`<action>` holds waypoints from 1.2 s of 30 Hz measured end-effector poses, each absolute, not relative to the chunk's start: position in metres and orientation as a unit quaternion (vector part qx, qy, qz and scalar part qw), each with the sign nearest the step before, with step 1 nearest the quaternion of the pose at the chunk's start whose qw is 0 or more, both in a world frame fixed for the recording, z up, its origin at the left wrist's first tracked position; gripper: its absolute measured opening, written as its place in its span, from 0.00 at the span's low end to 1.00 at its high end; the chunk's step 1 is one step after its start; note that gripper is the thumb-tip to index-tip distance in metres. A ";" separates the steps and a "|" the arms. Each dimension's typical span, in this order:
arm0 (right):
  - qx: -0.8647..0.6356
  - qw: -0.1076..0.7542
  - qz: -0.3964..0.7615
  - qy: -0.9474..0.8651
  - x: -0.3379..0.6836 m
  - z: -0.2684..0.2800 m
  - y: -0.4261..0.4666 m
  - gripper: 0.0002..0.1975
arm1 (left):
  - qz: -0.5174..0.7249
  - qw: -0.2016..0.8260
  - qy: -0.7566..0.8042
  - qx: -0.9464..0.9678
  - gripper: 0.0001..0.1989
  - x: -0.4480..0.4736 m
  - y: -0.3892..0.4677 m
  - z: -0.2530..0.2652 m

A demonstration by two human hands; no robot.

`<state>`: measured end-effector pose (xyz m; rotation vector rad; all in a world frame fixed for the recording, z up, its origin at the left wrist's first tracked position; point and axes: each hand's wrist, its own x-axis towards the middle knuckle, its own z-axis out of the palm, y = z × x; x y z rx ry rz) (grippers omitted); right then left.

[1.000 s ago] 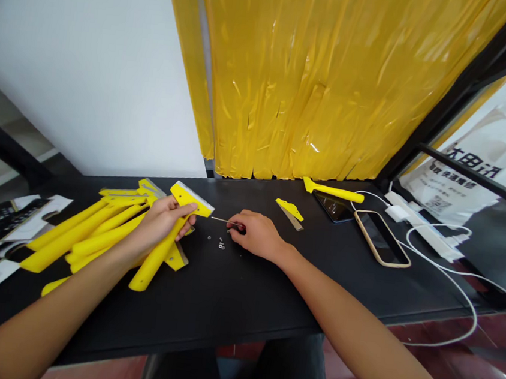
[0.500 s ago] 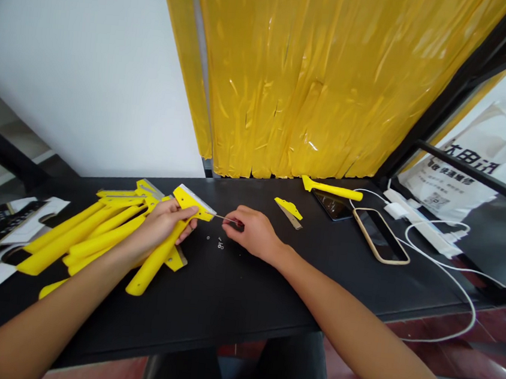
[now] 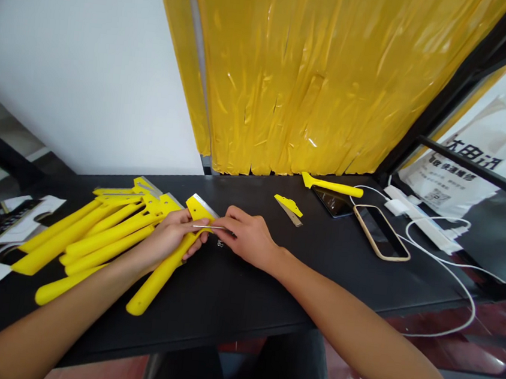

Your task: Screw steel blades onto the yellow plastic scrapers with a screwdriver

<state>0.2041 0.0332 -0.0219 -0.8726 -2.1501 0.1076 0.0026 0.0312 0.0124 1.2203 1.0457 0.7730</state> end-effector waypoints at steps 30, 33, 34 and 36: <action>-0.318 0.376 0.220 -0.842 0.209 -0.009 0.034 0.08 | 0.286 0.642 0.439 0.560 0.13 -0.004 0.033 0.013; -0.331 0.364 0.232 -0.839 0.207 -0.009 0.034 0.06 | 0.286 0.640 0.437 0.564 0.13 -0.005 0.035 0.009; -0.334 0.361 0.222 -0.842 0.206 -0.010 0.033 0.06 | 0.285 0.640 0.441 0.561 0.13 -0.005 0.036 0.008; -0.342 0.360 0.199 -0.845 0.205 -0.012 0.032 0.05 | 0.285 0.637 0.452 0.555 0.13 -0.005 0.036 0.007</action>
